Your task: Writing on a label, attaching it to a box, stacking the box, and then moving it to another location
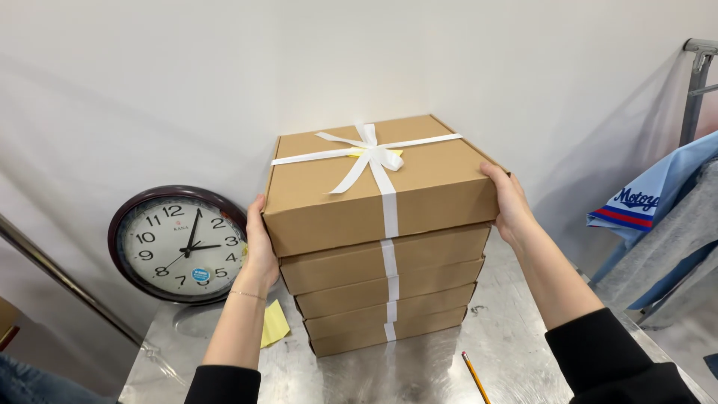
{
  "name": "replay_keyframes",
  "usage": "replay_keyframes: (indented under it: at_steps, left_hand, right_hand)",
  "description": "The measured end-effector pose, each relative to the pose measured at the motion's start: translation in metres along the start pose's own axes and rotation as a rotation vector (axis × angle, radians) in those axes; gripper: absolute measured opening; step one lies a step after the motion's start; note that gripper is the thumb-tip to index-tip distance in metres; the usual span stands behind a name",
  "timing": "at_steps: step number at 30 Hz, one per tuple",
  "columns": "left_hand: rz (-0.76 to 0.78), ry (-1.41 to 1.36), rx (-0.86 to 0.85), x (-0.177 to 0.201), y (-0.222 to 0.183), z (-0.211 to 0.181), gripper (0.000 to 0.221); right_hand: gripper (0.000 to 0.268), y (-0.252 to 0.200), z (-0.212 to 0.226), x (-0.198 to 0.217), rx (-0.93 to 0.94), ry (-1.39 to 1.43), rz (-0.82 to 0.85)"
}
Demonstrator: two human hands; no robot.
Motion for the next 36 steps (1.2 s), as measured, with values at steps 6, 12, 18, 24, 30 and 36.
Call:
replay_keyframes:
  at_steps: [6, 12, 18, 24, 30, 36]
  left_hand:
    - [0.01, -0.029, -0.09, 0.012, 0.014, 0.019, 0.085]
    - [0.038, -0.187, -0.134, 0.011, -0.024, 0.029, 0.076]
    - [-0.076, -0.275, -0.217, 0.015, -0.111, 0.034, 0.042]
    - [-0.135, -0.255, -0.177, 0.017, -0.215, 0.066, 0.041]
    - [-0.179, -0.039, 0.027, 0.027, -0.306, 0.096, 0.046]
    - [-0.258, 0.057, 0.202, 0.041, -0.403, 0.115, 0.068]
  right_hand:
    - [0.065, 0.075, -0.063, 0.05, 0.09, 0.145, -0.059]
    - [0.055, 0.014, -0.044, 0.076, 0.167, 0.277, -0.092]
    - [0.038, -0.026, -0.042, 0.132, 0.172, 0.391, -0.066]
    - [0.023, -0.131, -0.017, 0.162, 0.153, 0.437, -0.085]
    - [0.029, -0.19, -0.048, 0.216, 0.161, 0.398, -0.026]
    - [0.022, -0.261, -0.103, 0.283, 0.098, 0.417, -0.062]
Point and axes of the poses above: each hand's wrist, its own y-axis towards the middle knuckle, its own x-axis out of the back of the hand, z = x × y, the point moved 2 cm from there along y, towards the middle knuckle, and after that the axes turned 11 degrees about y, right-handed, at the moved point
